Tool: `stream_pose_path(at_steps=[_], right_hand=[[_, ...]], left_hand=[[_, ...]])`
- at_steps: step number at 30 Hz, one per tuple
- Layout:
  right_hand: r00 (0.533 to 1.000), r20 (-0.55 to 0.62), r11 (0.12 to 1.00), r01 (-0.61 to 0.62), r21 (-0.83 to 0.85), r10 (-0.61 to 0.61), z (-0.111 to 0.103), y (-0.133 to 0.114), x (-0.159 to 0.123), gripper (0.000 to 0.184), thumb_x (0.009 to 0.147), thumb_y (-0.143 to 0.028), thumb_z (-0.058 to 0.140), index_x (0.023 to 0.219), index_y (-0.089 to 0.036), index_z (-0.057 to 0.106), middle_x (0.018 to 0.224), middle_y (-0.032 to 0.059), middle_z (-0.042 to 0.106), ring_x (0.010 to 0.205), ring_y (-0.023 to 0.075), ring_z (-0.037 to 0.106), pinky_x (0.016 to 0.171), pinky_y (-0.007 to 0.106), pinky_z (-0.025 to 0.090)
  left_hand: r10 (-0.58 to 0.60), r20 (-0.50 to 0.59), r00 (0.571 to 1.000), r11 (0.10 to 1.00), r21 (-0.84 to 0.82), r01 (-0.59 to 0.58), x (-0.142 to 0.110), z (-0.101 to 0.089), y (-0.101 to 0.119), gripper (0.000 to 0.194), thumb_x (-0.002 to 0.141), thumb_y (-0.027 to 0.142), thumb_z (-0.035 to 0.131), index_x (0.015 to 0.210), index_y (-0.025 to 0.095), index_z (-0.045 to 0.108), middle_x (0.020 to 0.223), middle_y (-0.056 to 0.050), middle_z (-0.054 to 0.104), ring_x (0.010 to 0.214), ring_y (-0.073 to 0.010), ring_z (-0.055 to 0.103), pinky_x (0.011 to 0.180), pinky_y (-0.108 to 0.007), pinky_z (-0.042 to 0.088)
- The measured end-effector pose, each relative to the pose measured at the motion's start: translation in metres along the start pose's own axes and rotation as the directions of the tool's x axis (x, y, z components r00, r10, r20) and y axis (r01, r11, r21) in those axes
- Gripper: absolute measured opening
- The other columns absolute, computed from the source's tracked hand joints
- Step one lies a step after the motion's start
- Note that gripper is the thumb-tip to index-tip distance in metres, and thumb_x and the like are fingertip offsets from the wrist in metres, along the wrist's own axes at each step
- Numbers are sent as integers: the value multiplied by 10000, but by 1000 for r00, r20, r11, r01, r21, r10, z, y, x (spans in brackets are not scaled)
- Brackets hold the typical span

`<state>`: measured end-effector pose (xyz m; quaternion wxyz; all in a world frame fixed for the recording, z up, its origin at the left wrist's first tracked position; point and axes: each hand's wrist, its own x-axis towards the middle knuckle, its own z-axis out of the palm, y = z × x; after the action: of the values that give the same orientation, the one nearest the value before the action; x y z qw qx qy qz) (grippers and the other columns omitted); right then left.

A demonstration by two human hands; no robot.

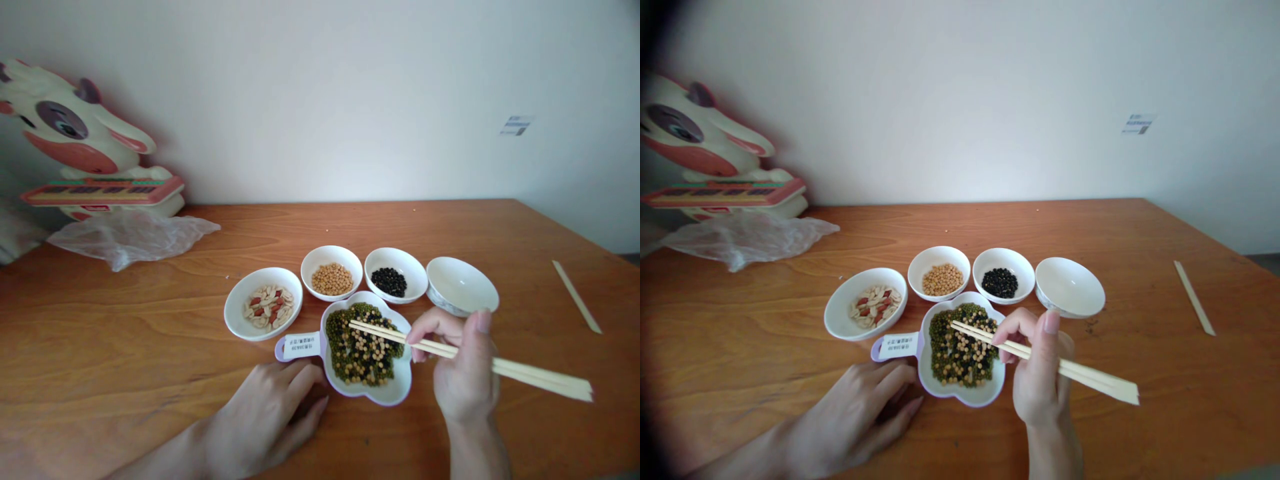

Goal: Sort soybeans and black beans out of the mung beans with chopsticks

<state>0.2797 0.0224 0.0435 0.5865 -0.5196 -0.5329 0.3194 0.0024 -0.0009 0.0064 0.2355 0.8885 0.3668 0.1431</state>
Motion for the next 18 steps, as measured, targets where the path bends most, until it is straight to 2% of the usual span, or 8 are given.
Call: stream_pose_path(at_steps=[5,11,18], right_hand=[[997,61,998,-36,-58,40,3,7,2,880,1032,-810,209,621,-207,701,515,55,603,511,165,565,491,299,412],[994,32,994,-108,4,108,4,-1,-2,894,1040,-797,179,564,-217,665,516,55,570,538,173,542,526,317,402],[971,191,990,-144,-17,144,2,6,-3,907,1030,-813,134,617,-214,675,557,51,581,565,178,550,555,329,399]], left_hand=[[4,-7,1000,1000,2,-4,0,-1,0,142,1036,199,545,1152,273,578,1019,0,741,805,-179,706,705,-293,542],[0,4,1000,1000,10,0,0,-1,0,122,1048,206,533,1144,268,575,1028,-6,747,826,-186,721,719,-298,550],[5,-4,1000,1000,10,-5,1,0,0,122,1041,195,542,1135,266,573,1015,-5,744,808,-183,711,698,-294,537]])
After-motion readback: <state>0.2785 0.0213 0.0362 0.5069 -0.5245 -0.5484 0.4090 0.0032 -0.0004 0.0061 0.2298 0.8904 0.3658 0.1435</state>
